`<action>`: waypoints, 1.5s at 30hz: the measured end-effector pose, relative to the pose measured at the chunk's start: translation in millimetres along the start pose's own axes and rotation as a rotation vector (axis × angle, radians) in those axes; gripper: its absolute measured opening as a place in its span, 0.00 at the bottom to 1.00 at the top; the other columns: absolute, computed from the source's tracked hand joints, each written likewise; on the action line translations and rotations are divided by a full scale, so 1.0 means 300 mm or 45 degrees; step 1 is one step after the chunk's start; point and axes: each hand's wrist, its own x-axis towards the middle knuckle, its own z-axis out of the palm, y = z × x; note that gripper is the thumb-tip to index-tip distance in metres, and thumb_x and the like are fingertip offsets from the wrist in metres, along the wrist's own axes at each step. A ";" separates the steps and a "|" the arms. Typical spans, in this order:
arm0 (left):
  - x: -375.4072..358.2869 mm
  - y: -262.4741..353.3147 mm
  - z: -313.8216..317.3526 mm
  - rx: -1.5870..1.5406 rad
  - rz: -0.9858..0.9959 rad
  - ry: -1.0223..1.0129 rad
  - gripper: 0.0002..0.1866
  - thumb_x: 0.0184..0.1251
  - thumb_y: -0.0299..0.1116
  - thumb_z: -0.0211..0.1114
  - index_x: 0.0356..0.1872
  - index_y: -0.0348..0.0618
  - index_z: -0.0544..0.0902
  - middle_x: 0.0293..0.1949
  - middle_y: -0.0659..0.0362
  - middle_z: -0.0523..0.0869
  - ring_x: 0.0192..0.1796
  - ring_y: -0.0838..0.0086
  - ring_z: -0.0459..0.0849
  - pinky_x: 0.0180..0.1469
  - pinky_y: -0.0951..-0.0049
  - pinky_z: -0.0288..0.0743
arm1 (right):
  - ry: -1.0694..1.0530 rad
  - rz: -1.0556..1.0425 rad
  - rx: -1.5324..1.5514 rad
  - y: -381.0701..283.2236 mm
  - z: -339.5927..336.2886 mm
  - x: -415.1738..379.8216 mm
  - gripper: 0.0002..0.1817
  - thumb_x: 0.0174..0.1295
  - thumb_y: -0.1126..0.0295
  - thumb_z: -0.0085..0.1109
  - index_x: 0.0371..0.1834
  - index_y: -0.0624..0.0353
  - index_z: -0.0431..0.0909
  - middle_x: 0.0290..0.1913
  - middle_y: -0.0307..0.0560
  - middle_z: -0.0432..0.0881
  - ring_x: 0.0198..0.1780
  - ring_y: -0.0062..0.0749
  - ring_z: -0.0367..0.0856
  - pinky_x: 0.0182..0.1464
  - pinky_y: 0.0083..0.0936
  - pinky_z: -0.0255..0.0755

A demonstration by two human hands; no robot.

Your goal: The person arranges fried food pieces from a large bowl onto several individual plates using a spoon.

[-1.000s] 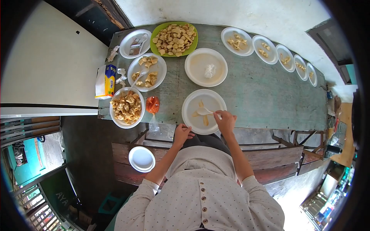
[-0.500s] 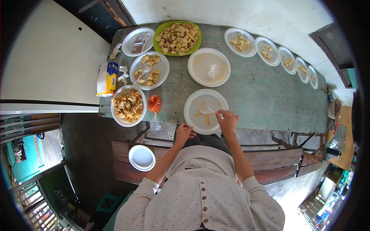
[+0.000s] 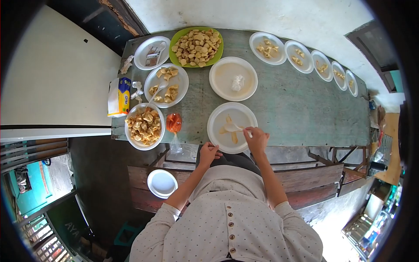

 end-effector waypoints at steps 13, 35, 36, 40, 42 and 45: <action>0.028 0.090 -0.096 0.054 -0.076 -0.068 0.09 0.60 0.29 0.57 0.34 0.36 0.67 0.26 0.53 0.80 0.23 0.72 0.82 0.20 0.79 0.74 | 0.108 0.291 -0.089 0.032 -0.146 0.014 0.08 0.51 0.60 0.58 0.28 0.50 0.81 0.23 0.39 0.77 0.27 0.30 0.73 0.39 0.31 0.55; 0.063 0.396 -0.353 1.094 0.618 -0.078 0.27 0.60 0.43 0.56 0.57 0.41 0.65 0.29 0.52 0.83 0.31 0.62 0.83 0.34 0.68 0.74 | -0.323 0.443 0.882 -0.057 0.140 0.131 0.16 0.56 0.55 0.55 0.35 0.57 0.80 0.20 0.39 0.74 0.25 0.19 0.70 0.28 0.16 0.63; 0.060 0.455 -0.365 1.096 0.633 -0.064 0.27 0.60 0.43 0.56 0.57 0.41 0.65 0.29 0.52 0.83 0.31 0.62 0.83 0.34 0.68 0.74 | -0.319 0.425 0.890 -0.070 0.149 0.138 0.16 0.56 0.55 0.55 0.35 0.57 0.80 0.20 0.39 0.74 0.25 0.19 0.70 0.28 0.16 0.63; 0.140 0.637 -0.440 0.909 0.614 0.199 0.18 0.58 0.39 0.58 0.45 0.39 0.74 0.34 0.52 0.83 0.37 0.61 0.82 0.40 0.65 0.73 | -0.475 0.545 0.948 -0.180 0.119 0.169 0.15 0.59 0.58 0.52 0.30 0.59 0.80 0.21 0.31 0.72 0.21 0.14 0.61 0.25 0.12 0.57; 0.281 0.616 -0.526 1.107 1.031 0.539 0.16 0.54 0.36 0.61 0.43 0.39 0.75 0.35 0.50 0.82 0.39 0.60 0.81 0.40 0.64 0.73 | -0.481 0.541 1.069 -0.215 0.119 0.186 0.15 0.59 0.58 0.52 0.29 0.59 0.80 0.21 0.31 0.72 0.22 0.14 0.62 0.26 0.12 0.56; 0.378 0.654 -0.604 1.497 0.936 0.816 0.13 0.51 0.34 0.62 0.38 0.40 0.77 0.33 0.50 0.80 0.38 0.59 0.80 0.39 0.62 0.74 | -0.441 0.462 0.996 -0.228 0.128 0.206 0.16 0.59 0.58 0.53 0.29 0.60 0.79 0.24 0.33 0.74 0.25 0.16 0.64 0.30 0.14 0.59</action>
